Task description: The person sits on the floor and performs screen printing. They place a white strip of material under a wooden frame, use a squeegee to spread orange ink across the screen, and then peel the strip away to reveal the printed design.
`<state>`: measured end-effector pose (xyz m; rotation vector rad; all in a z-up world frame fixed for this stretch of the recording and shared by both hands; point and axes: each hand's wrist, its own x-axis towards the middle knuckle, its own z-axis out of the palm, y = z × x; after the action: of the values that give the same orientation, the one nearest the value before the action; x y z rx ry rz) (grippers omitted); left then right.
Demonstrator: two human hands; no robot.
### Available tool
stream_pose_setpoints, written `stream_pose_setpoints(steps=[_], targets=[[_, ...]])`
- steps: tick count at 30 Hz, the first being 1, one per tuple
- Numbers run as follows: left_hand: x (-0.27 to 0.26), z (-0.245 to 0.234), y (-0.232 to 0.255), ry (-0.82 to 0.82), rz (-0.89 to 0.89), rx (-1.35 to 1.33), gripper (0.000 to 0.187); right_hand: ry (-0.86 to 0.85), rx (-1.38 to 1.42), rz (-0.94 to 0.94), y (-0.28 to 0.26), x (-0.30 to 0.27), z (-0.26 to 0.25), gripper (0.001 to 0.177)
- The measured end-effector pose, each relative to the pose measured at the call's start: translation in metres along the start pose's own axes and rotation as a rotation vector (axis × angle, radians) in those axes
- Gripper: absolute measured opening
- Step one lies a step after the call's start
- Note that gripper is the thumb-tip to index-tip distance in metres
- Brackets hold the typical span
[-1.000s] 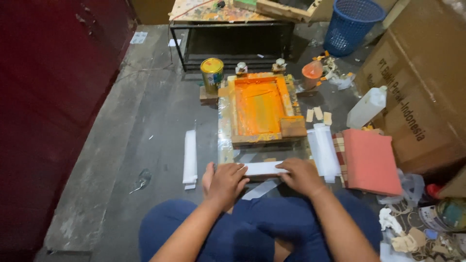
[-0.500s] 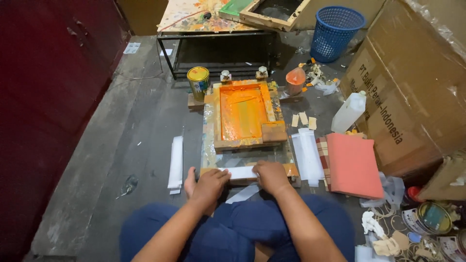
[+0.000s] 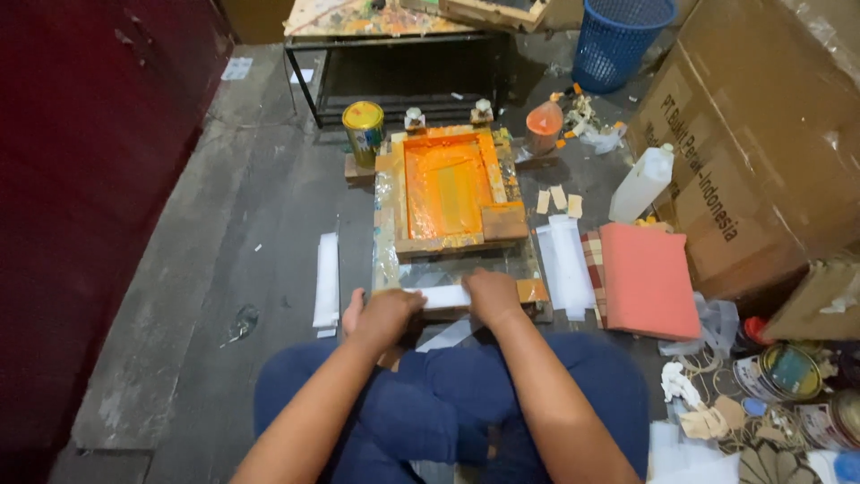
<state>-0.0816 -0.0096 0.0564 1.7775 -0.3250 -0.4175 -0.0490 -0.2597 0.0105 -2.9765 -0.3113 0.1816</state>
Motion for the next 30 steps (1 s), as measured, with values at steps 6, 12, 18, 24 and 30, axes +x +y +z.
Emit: stream_pose_setpoints(steps=[6, 12, 18, 24, 30], targets=[[0.018, -0.006, -0.051, -0.016, 0.06, 0.211, 0.033, -0.036, 0.002, 0.002, 0.002, -0.006, -0.011, 0.024], [0.033, -0.004, -0.09, 0.001, 0.394, 1.24, 0.023, -0.073, -0.027, -0.062, -0.002, -0.011, -0.03, 0.022], [0.053, 0.006, -0.174, 0.108, 0.455, 1.332, 0.014, -0.055, -0.075, -0.127, -0.002, -0.008, -0.03, 0.02], [0.045, 0.007, -0.119, 0.23, 0.677, 1.231, 0.012, 0.015, -0.065, -0.201, 0.004, -0.007, -0.015, 0.016], [0.039, 0.008, -0.091, 0.267, 0.746, 1.115, 0.008, 0.066, -0.077, -0.217, 0.002, -0.009, -0.007, 0.015]])
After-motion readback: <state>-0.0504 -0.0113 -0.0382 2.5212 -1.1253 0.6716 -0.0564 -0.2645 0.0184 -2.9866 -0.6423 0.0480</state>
